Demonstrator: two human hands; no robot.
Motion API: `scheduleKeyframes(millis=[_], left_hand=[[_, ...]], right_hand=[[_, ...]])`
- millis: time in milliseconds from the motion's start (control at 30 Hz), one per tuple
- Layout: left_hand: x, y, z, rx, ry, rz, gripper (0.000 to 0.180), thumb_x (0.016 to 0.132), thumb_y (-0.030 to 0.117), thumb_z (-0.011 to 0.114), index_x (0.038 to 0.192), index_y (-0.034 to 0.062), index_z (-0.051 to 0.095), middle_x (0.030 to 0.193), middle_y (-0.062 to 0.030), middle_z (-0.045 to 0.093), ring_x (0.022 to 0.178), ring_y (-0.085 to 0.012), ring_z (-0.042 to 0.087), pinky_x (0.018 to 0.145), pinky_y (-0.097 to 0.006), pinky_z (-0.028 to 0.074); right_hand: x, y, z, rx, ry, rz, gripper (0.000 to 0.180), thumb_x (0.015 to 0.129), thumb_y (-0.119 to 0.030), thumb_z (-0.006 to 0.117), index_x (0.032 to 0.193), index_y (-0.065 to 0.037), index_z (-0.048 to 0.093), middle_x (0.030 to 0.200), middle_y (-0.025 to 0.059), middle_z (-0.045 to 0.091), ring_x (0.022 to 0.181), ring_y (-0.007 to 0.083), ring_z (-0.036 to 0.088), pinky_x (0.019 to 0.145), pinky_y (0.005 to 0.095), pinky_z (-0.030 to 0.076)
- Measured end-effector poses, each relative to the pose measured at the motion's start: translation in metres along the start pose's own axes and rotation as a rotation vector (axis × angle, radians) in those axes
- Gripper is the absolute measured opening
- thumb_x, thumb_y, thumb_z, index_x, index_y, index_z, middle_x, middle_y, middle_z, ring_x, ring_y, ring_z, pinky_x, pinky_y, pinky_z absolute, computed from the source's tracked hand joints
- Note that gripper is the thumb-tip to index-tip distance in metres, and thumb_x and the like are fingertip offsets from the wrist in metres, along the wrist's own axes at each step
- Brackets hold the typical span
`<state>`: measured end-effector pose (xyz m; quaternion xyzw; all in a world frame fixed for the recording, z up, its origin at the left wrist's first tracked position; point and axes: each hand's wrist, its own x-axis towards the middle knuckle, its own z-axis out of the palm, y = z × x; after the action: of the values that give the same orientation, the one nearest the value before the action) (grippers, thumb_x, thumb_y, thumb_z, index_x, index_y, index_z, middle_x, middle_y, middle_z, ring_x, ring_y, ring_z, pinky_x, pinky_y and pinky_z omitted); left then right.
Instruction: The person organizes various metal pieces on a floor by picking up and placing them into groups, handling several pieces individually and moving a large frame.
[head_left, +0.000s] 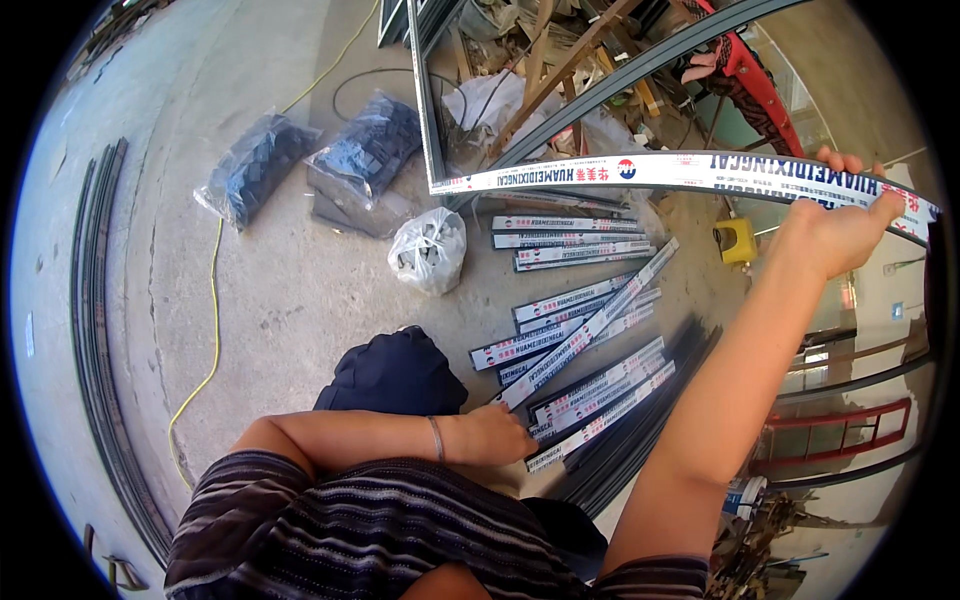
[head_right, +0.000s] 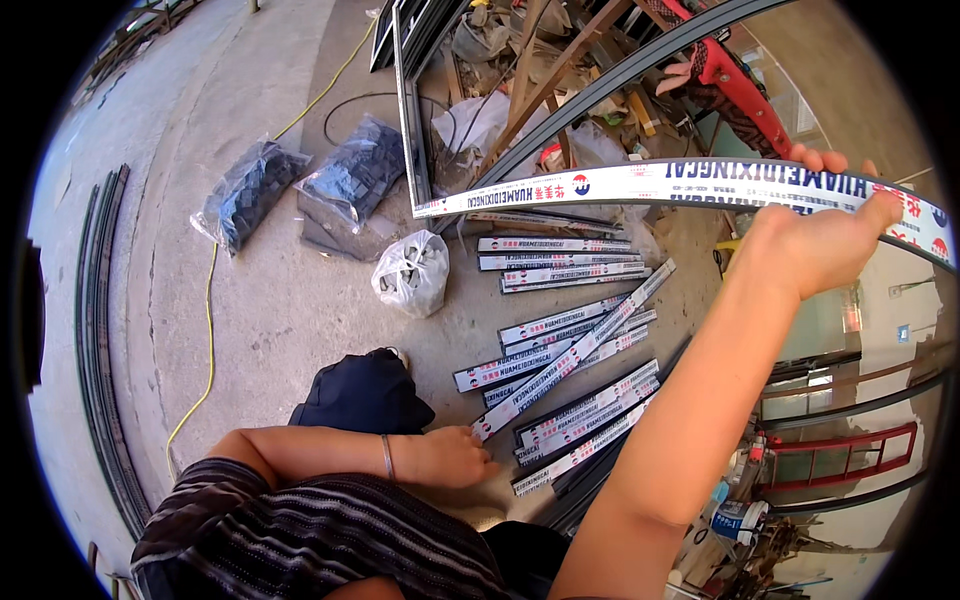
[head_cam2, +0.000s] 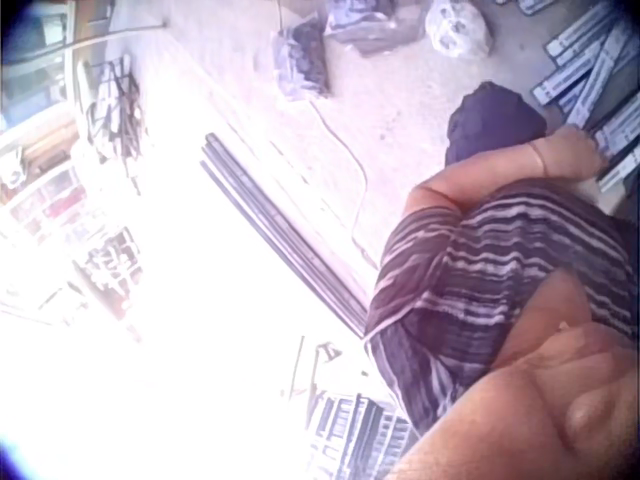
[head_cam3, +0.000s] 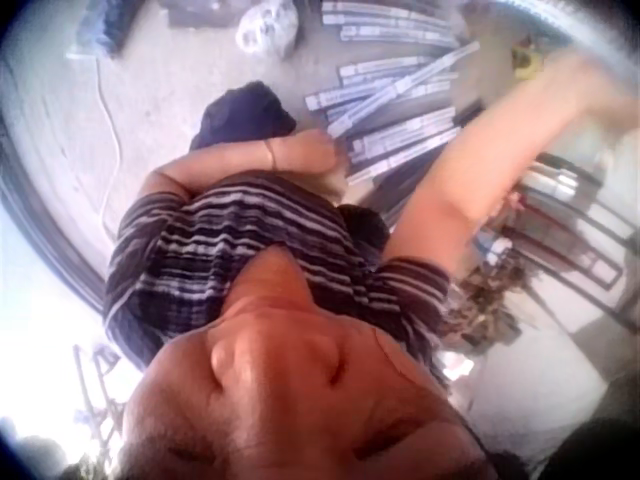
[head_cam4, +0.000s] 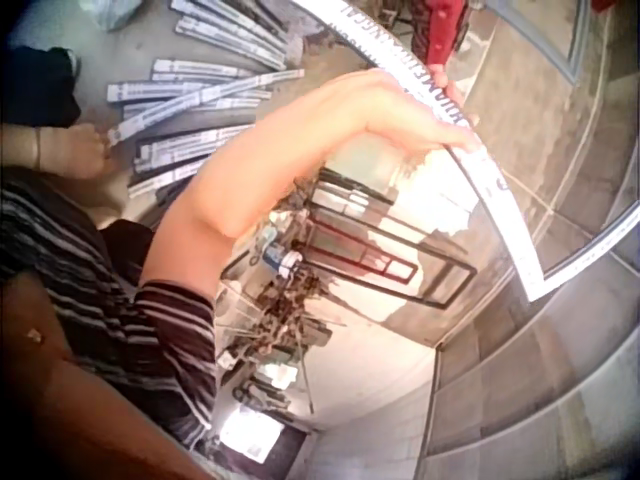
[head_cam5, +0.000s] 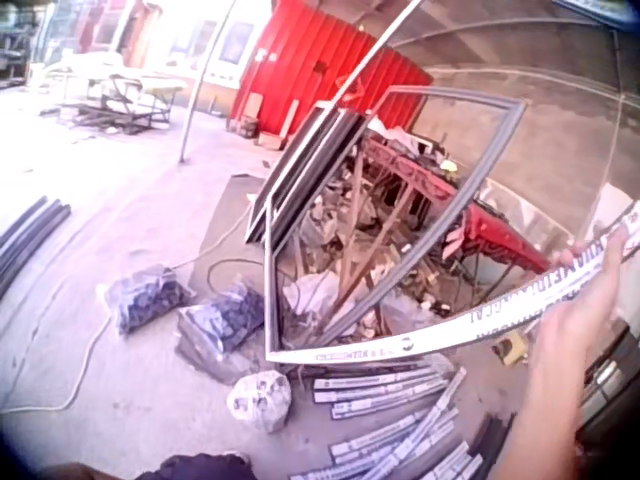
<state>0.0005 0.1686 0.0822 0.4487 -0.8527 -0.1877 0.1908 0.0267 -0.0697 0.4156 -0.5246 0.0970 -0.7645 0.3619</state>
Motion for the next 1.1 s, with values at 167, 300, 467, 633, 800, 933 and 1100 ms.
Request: scheduleKeyframes(millis=[167, 300, 467, 633, 800, 933, 1100], left_hand=[[-0.001, 0.001, -0.001, 0.030, -0.024, -0.010, 0.018, 0.084, 0.017, 0.050, 0.096, 0.0090, 0.061, 0.080, -0.0053, 0.066, 0.080, -0.0236, 0.067, 0.073, -0.035, 0.051], [0.000, 0.003, -0.002, 0.005, -0.025, 0.000, 0.016, 0.084, 0.016, 0.051, 0.095, 0.0090, 0.061, 0.080, -0.0053, 0.066, 0.079, -0.0240, 0.067, 0.073, -0.036, 0.051], [0.000, 0.000, 0.004, -0.044, -0.006, 0.021, 0.016, 0.084, 0.016, 0.052, 0.095, 0.0086, 0.059, 0.079, -0.0057, 0.066, 0.079, -0.0245, 0.067, 0.070, -0.037, 0.052], [0.002, 0.001, 0.006, -0.057, -0.076, 0.020, 0.017, 0.084, 0.017, 0.052, 0.097, 0.0087, 0.059, 0.082, -0.0068, 0.067, 0.081, -0.0244, 0.067, 0.072, -0.036, 0.052], [0.001, -0.001, 0.003, -0.073, -0.082, 0.027, 0.017, 0.084, 0.017, 0.052, 0.098, 0.0091, 0.059, 0.083, -0.0069, 0.067, 0.082, -0.0239, 0.067, 0.073, -0.035, 0.051], [-0.001, -0.003, 0.003, -0.064, -0.067, 0.014, 0.018, 0.084, 0.018, 0.051, 0.098, 0.0088, 0.059, 0.083, -0.0069, 0.067, 0.082, -0.0241, 0.067, 0.073, -0.036, 0.051], [-0.001, -0.004, -0.001, -0.060, -0.058, 0.015, 0.019, 0.085, 0.019, 0.051, 0.099, 0.0083, 0.059, 0.083, -0.0069, 0.067, 0.082, -0.0243, 0.067, 0.073, -0.036, 0.051]], right_hand=[[-0.019, 0.017, 0.011, -0.026, 0.033, -0.024, 0.032, 0.091, -0.026, 0.041, 0.101, 0.005, 0.045, 0.072, 0.0181, 0.053, 0.058, 0.0252, 0.053, 0.059, 0.0389, 0.052], [-0.037, 0.028, 0.019, -0.053, 0.069, -0.021, 0.035, 0.092, -0.027, 0.045, 0.102, 0.007, 0.044, 0.070, 0.0177, 0.056, 0.053, 0.0235, 0.053, 0.055, 0.0350, 0.051], [-0.048, 0.049, 0.024, -0.052, 0.056, 0.054, 0.036, 0.096, -0.030, 0.047, 0.105, 0.005, 0.046, 0.072, 0.0165, 0.058, 0.056, 0.0205, 0.055, 0.054, 0.0309, 0.049], [-0.049, 0.065, 0.034, -0.102, 0.067, 0.092, 0.037, 0.097, -0.032, 0.049, 0.102, 0.004, 0.049, 0.076, 0.0144, 0.059, 0.060, 0.0200, 0.057, 0.056, 0.0307, 0.052], [-0.041, 0.073, 0.041, -0.061, 0.025, 0.096, 0.036, 0.096, -0.031, 0.051, 0.105, 0.004, 0.048, 0.076, 0.0140, 0.059, 0.060, 0.0194, 0.058, 0.056, 0.0297, 0.052], [-0.043, 0.081, 0.056, -0.105, 0.077, 0.091, 0.036, 0.096, -0.031, 0.050, 0.103, 0.005, 0.048, 0.072, 0.0123, 0.056, 0.057, 0.0164, 0.054, 0.052, 0.0269, 0.048], [-0.031, 0.103, 0.075, -0.089, -0.038, 0.077, 0.036, 0.096, -0.033, 0.052, 0.097, 0.002, 0.050, 0.068, 0.0102, 0.057, 0.055, 0.0158, 0.055, 0.050, 0.0271, 0.049]])
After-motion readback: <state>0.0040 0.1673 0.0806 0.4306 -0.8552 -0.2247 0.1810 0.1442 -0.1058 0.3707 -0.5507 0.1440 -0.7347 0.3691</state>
